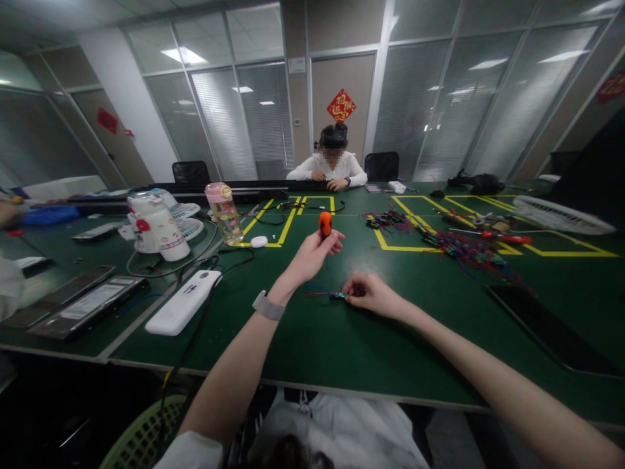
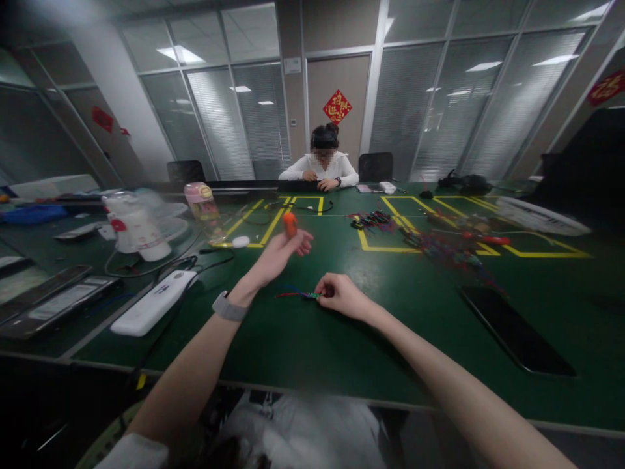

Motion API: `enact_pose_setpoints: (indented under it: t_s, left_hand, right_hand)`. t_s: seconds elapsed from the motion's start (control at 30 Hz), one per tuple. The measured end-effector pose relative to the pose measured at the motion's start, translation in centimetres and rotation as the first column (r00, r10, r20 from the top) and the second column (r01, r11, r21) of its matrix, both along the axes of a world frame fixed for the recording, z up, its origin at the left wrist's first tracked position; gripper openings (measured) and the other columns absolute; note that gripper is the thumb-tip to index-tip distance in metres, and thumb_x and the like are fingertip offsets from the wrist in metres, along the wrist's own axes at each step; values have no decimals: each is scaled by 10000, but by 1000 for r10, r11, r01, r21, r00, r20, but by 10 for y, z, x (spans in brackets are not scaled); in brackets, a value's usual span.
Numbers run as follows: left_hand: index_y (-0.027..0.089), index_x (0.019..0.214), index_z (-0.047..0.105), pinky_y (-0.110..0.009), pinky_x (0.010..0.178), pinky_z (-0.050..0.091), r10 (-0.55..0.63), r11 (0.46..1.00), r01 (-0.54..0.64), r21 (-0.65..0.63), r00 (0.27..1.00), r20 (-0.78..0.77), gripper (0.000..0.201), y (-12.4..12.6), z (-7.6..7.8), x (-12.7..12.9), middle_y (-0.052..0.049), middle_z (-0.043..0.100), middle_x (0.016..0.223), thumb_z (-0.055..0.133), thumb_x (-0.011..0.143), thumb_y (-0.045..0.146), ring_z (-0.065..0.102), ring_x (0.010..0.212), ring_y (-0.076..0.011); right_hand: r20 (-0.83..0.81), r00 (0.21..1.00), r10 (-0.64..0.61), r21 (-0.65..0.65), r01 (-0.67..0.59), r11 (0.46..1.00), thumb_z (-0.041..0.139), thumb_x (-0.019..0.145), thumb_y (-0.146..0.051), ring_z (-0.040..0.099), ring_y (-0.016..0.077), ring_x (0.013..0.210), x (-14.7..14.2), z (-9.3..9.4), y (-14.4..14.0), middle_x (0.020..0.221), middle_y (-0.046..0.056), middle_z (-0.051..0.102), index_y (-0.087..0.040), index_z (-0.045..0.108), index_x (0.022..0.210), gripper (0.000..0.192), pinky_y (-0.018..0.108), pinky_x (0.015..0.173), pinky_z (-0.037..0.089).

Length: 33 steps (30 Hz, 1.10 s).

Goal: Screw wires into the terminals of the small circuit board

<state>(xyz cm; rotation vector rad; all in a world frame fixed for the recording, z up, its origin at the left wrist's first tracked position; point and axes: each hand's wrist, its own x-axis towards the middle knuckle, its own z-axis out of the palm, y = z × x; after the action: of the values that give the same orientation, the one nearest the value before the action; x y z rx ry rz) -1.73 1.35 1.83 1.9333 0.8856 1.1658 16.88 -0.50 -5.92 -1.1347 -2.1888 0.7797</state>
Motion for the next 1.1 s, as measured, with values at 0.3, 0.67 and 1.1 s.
enact_pose_setpoints:
  t_s: [0.3,0.67,1.1]
  left_hand:
    - [138,762,590,-271,726,444,59,996,-49,74,987,-147,340,-8,-22,19,-24,570,705,421,938,375,567,718,-152]
    - [144,767,575,-251,646,424,67,997,-58,49,977,-201,311,-6,-26,21,8,532,615,438,931,371,531,595,-131]
    - [135,780,590,-263,723,440,-9,990,51,134,955,-298,291,-11,-20,20,-41,598,799,446,931,338,570,738,-153]
  right_hand:
    - [-66,998,-3,-35,1,999,609,685,-126,495,112,595,-1,-2,0,669,-16,552,-132,622,784,100,217,550,384]
    - [-81,996,24,-65,-29,997,612,688,-131,509,120,614,0,-2,1,678,-11,554,-130,625,806,118,222,564,391]
    - [-115,993,-10,-71,2,997,612,674,-130,503,112,589,-2,-6,0,658,-25,535,-144,588,751,82,218,539,384]
